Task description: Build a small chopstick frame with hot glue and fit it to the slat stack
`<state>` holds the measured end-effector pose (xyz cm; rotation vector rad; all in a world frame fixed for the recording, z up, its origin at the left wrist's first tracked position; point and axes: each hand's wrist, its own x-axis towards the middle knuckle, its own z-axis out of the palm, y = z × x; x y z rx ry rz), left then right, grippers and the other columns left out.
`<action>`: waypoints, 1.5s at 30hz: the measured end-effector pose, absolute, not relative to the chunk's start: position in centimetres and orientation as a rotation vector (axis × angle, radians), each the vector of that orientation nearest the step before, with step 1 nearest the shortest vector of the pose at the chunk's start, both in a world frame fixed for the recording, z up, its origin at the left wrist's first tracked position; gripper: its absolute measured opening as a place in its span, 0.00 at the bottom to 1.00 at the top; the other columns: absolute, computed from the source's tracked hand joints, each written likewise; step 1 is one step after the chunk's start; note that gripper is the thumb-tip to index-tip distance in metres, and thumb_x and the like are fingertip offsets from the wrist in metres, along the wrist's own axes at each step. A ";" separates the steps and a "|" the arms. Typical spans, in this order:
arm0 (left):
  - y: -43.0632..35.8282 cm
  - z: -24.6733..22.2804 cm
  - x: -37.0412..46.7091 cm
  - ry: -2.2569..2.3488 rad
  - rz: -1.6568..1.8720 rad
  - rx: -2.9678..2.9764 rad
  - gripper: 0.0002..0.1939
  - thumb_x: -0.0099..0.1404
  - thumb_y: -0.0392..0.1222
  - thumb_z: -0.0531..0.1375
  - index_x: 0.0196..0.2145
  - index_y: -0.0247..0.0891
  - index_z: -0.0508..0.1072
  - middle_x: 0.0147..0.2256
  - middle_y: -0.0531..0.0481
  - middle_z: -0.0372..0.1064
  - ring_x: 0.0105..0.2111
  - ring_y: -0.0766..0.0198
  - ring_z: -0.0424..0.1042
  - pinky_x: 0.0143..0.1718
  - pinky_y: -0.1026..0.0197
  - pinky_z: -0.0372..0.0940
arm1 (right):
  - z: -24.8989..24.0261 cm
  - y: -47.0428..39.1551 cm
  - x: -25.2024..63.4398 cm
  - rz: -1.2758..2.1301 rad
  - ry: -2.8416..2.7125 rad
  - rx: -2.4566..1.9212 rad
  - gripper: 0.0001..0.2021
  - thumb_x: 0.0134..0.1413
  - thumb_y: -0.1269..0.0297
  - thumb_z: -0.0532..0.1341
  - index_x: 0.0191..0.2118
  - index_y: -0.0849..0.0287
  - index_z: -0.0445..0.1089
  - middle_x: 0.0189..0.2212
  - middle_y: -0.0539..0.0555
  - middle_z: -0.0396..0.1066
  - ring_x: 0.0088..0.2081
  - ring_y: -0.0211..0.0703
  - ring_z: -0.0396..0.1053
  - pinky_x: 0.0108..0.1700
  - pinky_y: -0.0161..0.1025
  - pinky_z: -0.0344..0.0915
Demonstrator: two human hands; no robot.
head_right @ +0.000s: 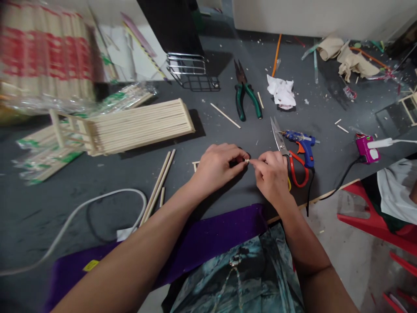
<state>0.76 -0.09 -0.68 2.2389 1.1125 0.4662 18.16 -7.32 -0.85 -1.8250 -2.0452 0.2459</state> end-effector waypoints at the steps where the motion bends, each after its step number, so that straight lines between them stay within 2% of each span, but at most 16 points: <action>1: -0.1 -0.7 0.8 1.114 0.466 2.237 0.04 0.66 0.36 0.60 0.36 0.41 0.76 0.32 0.50 0.75 0.37 0.57 0.70 0.40 0.54 0.56 | -0.9 -7.3 18.2 0.242 -2.044 -1.822 0.15 0.66 0.69 0.58 0.48 0.47 0.81 0.37 0.54 0.72 0.42 0.49 0.63 0.45 0.46 0.57; 22: 0.2 -0.6 0.1 1.040 0.485 2.173 0.06 0.64 0.35 0.60 0.38 0.40 0.76 0.32 0.51 0.76 0.36 0.59 0.72 0.42 0.55 0.59 | -1.2 -7.4 18.2 0.246 -2.038 -1.819 0.15 0.67 0.68 0.58 0.49 0.46 0.80 0.37 0.55 0.72 0.42 0.49 0.62 0.44 0.46 0.55; 45: -0.1 -0.9 0.4 1.072 0.503 2.194 0.05 0.68 0.38 0.61 0.36 0.40 0.78 0.35 0.49 0.77 0.38 0.58 0.73 0.42 0.55 0.59 | -1.1 -7.4 18.0 0.232 -2.057 -1.820 0.17 0.65 0.71 0.59 0.49 0.44 0.80 0.37 0.53 0.73 0.42 0.48 0.62 0.44 0.46 0.54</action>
